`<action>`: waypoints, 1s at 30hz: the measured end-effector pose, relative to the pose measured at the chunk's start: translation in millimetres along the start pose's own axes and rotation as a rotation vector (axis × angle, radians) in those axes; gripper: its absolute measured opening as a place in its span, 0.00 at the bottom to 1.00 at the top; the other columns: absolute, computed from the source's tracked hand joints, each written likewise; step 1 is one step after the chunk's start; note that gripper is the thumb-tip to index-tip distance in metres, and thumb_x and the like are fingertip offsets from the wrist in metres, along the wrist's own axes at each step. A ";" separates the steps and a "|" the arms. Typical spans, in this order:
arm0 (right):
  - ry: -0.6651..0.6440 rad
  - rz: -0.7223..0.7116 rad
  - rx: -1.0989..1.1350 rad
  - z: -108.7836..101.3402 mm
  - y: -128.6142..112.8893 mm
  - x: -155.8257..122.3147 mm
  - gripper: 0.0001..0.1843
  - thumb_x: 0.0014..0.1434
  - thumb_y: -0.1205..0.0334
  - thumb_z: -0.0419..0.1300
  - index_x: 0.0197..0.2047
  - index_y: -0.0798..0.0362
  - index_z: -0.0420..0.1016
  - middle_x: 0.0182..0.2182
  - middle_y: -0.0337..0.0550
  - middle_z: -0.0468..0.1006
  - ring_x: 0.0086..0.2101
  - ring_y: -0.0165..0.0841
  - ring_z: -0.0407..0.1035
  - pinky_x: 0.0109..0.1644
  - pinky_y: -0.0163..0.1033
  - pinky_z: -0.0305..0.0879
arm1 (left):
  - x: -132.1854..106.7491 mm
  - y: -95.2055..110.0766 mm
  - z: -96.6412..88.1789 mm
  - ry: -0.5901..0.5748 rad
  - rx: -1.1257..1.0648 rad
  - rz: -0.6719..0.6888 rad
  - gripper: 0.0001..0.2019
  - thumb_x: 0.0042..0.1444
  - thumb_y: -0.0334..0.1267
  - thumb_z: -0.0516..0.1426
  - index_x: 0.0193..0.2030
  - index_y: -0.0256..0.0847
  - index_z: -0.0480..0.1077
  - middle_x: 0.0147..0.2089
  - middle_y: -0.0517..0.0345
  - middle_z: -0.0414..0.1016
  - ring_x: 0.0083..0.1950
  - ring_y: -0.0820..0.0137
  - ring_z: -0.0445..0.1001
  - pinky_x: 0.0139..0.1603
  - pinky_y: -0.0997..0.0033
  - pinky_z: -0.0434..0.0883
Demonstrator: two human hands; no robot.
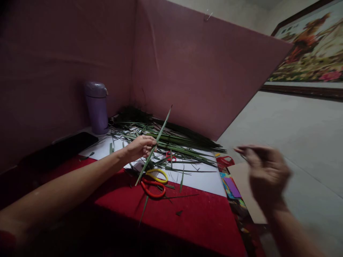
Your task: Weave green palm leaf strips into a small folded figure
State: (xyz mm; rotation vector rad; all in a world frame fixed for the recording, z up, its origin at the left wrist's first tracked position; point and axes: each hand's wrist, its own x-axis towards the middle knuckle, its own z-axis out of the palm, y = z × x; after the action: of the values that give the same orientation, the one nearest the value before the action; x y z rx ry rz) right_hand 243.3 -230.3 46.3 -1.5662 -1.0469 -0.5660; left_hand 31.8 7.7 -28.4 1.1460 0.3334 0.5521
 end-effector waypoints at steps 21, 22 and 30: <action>-0.875 -0.451 -0.507 161.7 38.9 -24.2 0.12 0.53 0.72 0.49 0.39 0.53 0.69 0.32 0.44 0.71 0.32 0.33 0.66 0.35 0.35 0.57 | 5.7 -2.0 -2.9 0.223 -0.026 0.101 0.04 0.40 0.31 0.53 0.22 0.36 0.60 0.18 0.58 0.67 0.14 0.79 0.60 0.14 0.79 0.51; -0.840 -0.424 -0.496 167.6 39.2 -19.2 0.14 0.54 0.72 0.48 0.42 0.53 0.67 0.34 0.46 0.72 0.34 0.34 0.67 0.36 0.36 0.58 | 5.8 -2.2 -3.0 0.227 -0.023 0.108 0.04 0.40 0.31 0.54 0.22 0.36 0.60 0.18 0.58 0.67 0.13 0.79 0.60 0.14 0.79 0.51; -0.860 -0.419 -0.470 177.2 29.5 -37.7 0.12 0.51 0.72 0.50 0.39 0.54 0.66 0.36 0.46 0.71 0.34 0.33 0.67 0.34 0.35 0.59 | 8.3 -1.7 -7.7 0.279 -0.038 0.140 0.03 0.42 0.30 0.52 0.22 0.37 0.59 0.18 0.58 0.68 0.14 0.78 0.61 0.14 0.79 0.53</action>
State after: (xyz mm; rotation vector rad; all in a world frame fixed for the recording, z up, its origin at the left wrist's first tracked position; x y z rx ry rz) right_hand 219.1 -74.5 -47.6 -2.0839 -2.0332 -0.4283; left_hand 35.1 17.8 -32.7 1.0613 0.4825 0.8423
